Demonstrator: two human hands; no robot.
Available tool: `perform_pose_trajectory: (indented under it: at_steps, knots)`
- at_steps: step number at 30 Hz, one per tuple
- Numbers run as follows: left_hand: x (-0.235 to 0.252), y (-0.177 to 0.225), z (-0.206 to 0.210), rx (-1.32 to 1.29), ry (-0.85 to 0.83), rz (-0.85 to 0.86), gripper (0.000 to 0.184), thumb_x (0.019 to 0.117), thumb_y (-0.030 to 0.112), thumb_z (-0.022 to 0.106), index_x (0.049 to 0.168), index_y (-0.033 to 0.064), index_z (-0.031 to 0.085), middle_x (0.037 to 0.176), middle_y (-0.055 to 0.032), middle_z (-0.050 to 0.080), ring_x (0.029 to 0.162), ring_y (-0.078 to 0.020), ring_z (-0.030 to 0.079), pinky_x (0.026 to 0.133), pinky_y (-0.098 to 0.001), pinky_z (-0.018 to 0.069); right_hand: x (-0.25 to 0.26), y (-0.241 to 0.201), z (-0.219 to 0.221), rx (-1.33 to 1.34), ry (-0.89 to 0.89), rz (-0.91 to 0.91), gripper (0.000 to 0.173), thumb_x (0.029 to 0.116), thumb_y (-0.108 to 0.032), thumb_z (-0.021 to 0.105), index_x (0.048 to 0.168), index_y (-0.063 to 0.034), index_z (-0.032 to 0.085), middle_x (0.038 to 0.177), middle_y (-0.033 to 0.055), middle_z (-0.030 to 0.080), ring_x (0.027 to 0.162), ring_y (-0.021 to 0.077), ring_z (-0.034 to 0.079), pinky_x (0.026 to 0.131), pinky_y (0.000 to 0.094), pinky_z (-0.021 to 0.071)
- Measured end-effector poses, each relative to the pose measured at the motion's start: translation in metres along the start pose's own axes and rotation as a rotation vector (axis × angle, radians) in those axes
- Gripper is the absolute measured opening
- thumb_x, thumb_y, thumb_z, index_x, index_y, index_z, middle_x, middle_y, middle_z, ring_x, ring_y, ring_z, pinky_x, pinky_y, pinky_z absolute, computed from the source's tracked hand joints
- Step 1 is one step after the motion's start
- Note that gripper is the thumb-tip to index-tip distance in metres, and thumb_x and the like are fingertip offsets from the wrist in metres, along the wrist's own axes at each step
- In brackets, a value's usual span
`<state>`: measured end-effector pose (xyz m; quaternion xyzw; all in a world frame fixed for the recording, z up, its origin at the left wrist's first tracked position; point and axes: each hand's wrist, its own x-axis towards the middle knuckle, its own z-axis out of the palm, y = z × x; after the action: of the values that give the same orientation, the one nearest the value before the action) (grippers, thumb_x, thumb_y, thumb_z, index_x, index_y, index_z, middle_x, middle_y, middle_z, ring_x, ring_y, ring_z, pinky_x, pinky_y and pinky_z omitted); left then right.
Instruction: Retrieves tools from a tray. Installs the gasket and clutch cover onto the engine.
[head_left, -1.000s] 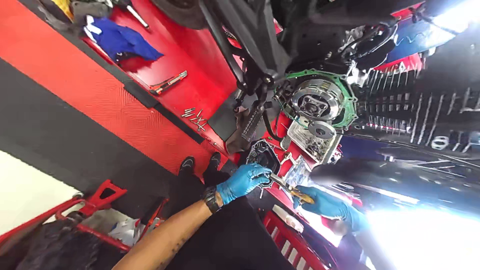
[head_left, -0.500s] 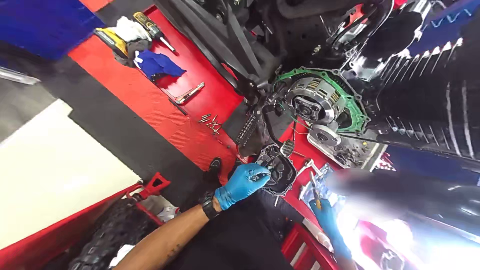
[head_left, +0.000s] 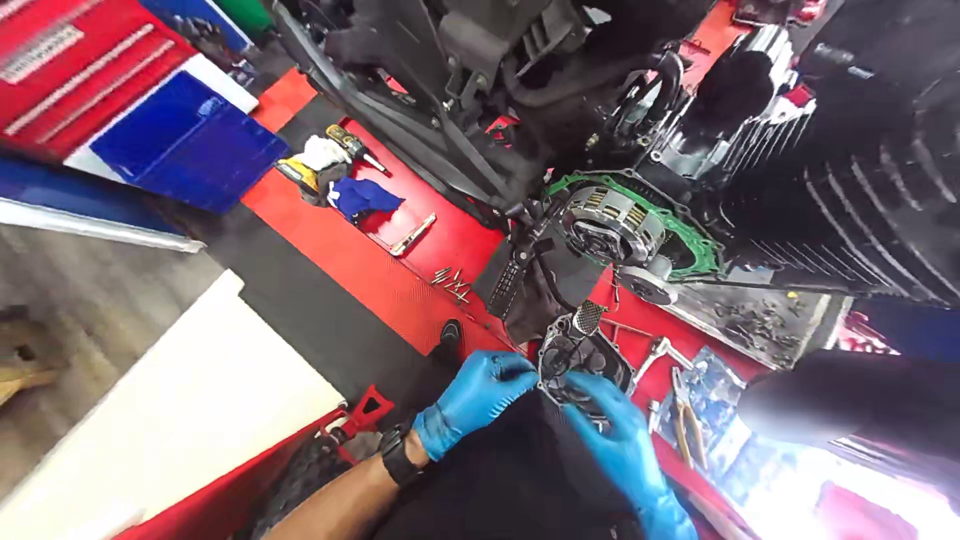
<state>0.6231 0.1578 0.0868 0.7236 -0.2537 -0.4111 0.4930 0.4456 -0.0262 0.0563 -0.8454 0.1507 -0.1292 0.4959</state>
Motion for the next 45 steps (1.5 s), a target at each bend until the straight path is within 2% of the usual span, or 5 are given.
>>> perform_pose_trajectory:
  at_steps: [12,18,22,27,45]
  knots:
    - [0.048,0.022,-0.157,0.193,-0.447,-0.010,0.029,0.1028,0.034,0.061,0.097,0.0109,0.077,0.083,0.0034,0.076,0.078,-0.0074,0.072,0.078,-0.0304,0.0619,0.093,-0.097,0.144,0.037,0.415,-0.034,0.016,0.0977,-0.020,0.069,0.104,-0.0096,0.079,0.098,0.0010,0.076,0.094,0.0082,0.071,0.089,0.0262,0.0583]
    - [0.088,0.112,-0.216,0.647,-0.415,0.598,0.025,0.0996,0.031,0.064,0.107,0.0096,0.076,0.098,0.0003,0.075,0.089,-0.0060,0.070,0.083,-0.0301,0.0605,0.112,-0.110,0.176,0.222,0.768,0.352,0.020,0.0984,-0.018,0.064,0.107,-0.0025,0.073,0.092,0.0026,0.074,0.083,0.0064,0.070,0.077,0.0269,0.0596]
    - [0.128,0.196,-0.202,1.056,-0.248,0.992,0.028,0.1029,0.032,0.060,0.113,0.0095,0.073,0.100,-0.0092,0.073,0.087,-0.0216,0.071,0.079,-0.0457,0.0596,0.134,-0.092,0.155,0.436,1.039,0.478,0.017,0.0990,-0.016,0.064,0.104,-0.0028,0.073,0.087,0.0037,0.075,0.080,0.0132,0.072,0.078,0.0349,0.0622]
    - [0.169,0.207,-0.150,1.623,-0.236,0.817,0.040,0.1030,0.036,0.054,0.111,-0.0008,0.068,0.104,-0.0321,0.067,0.101,-0.0551,0.065,0.080,-0.0735,0.0478,0.157,-0.074,0.149,0.633,1.043,0.439,0.027,0.1040,-0.031,0.060,0.119,-0.0102,0.069,0.105,0.0072,0.073,0.090,0.0188,0.072,0.082,0.0400,0.0617]
    - [0.226,0.183,-0.149,1.583,-0.253,0.869,0.048,0.0917,0.049,0.067,0.110,0.0047,0.071,0.121,-0.0236,0.067,0.120,-0.0442,0.061,0.100,-0.0663,0.0438,0.216,-0.030,0.128,0.785,1.120,0.335,0.012,0.0998,-0.014,0.064,0.098,-0.0044,0.071,0.085,0.0033,0.070,0.077,0.0102,0.068,0.073,0.0298,0.0587]
